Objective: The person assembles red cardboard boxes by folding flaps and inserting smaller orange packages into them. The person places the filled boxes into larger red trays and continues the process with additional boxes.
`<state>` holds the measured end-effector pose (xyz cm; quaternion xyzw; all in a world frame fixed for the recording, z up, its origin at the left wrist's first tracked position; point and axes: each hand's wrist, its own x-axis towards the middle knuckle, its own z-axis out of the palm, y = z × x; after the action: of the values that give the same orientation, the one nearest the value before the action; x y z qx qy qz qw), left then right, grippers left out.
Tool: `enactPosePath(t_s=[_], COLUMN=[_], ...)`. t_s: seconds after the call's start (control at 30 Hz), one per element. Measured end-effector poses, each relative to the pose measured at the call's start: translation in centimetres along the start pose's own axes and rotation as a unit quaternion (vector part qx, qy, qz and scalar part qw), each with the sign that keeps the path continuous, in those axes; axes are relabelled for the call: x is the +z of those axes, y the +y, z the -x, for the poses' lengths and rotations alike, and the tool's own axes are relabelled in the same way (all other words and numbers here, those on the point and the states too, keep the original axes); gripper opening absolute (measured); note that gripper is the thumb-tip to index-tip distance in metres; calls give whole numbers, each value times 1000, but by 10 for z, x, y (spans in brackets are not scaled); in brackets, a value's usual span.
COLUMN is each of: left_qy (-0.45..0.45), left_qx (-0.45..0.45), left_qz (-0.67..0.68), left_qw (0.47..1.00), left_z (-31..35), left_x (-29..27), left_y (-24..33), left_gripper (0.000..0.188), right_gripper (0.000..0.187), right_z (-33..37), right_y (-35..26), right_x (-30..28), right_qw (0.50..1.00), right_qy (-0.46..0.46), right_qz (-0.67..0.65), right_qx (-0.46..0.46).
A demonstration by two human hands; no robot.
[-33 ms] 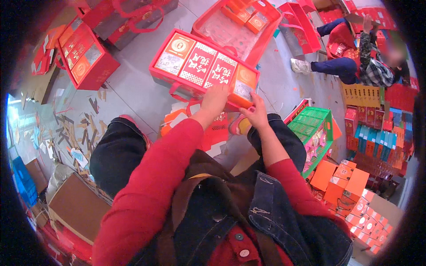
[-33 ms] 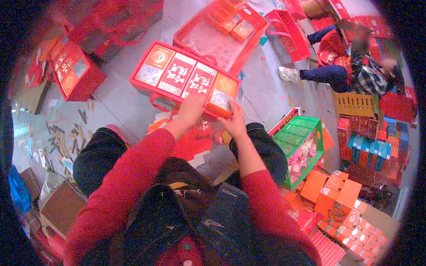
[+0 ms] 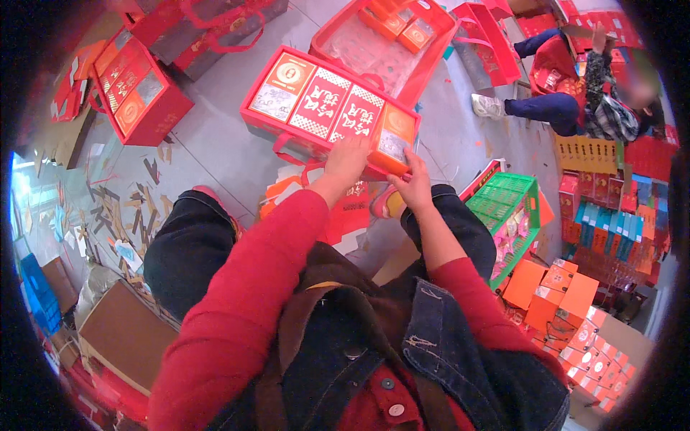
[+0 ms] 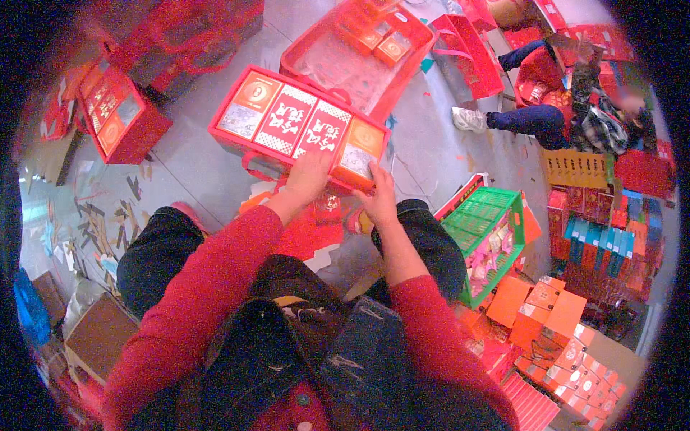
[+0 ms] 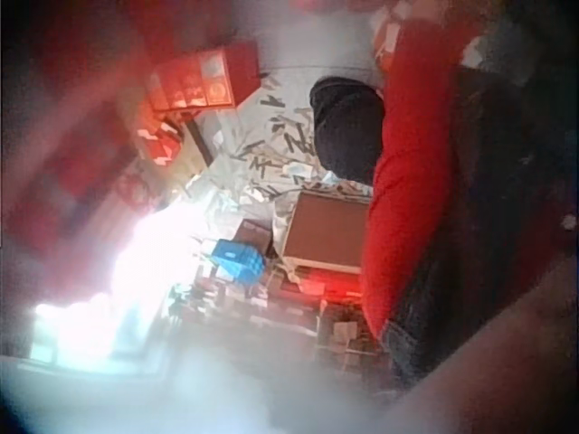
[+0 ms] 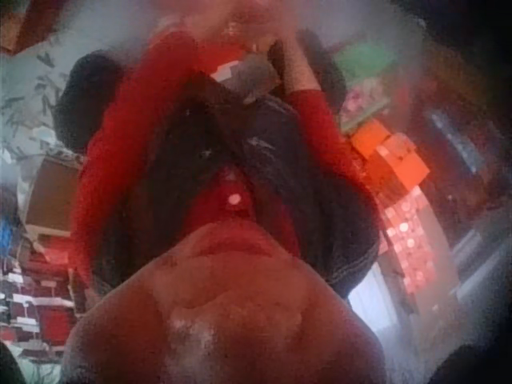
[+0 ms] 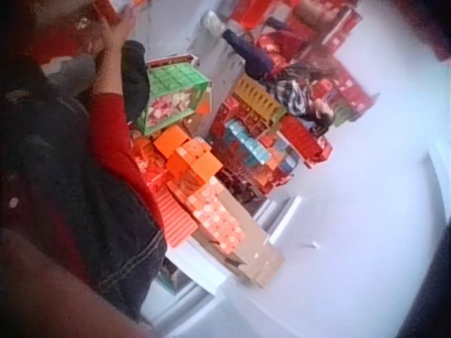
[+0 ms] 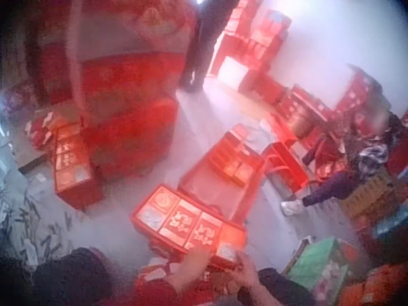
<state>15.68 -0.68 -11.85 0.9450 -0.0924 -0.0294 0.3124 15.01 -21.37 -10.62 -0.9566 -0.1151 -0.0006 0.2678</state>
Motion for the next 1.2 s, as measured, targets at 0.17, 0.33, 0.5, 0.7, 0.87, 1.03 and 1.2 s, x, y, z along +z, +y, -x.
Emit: enactPosePath(t_s=[0.17,0.33,0.5,0.7,0.87,1.03,1.2], left_qy=[-39,-20,-21,167,299,-6,54], left_qx=[33,11,149,20,-330,-402,-373], left_qz=[-43,-5,-22,73,18,499,360], left_qw=[998,1000,988,983,895,768,854], left_z=[-8,-12,6,-10,-17,12,32], left_x=[7,28,15,-43,-47,-93,-64], left_y=[-5,-14,-17,-37,-196,-238,-263], left_gripper=[18,22,20,36,38,41,28], right_gripper=[54,49,53,52,43,18,18], right_z=[8,10,6,-19,-22,-35,-64], right_y=[-4,-17,-34,42,99,93,69], right_x=[15,26,14,39,70,37,9], right_qw=[998,975,968,887,957,802,879], right_qy=[-4,-46,-80,152,1,-199,-284], right_qz=[27,208,238,-345,-61,-401,-243], right_qx=[54,60,15,266,283,396,296])
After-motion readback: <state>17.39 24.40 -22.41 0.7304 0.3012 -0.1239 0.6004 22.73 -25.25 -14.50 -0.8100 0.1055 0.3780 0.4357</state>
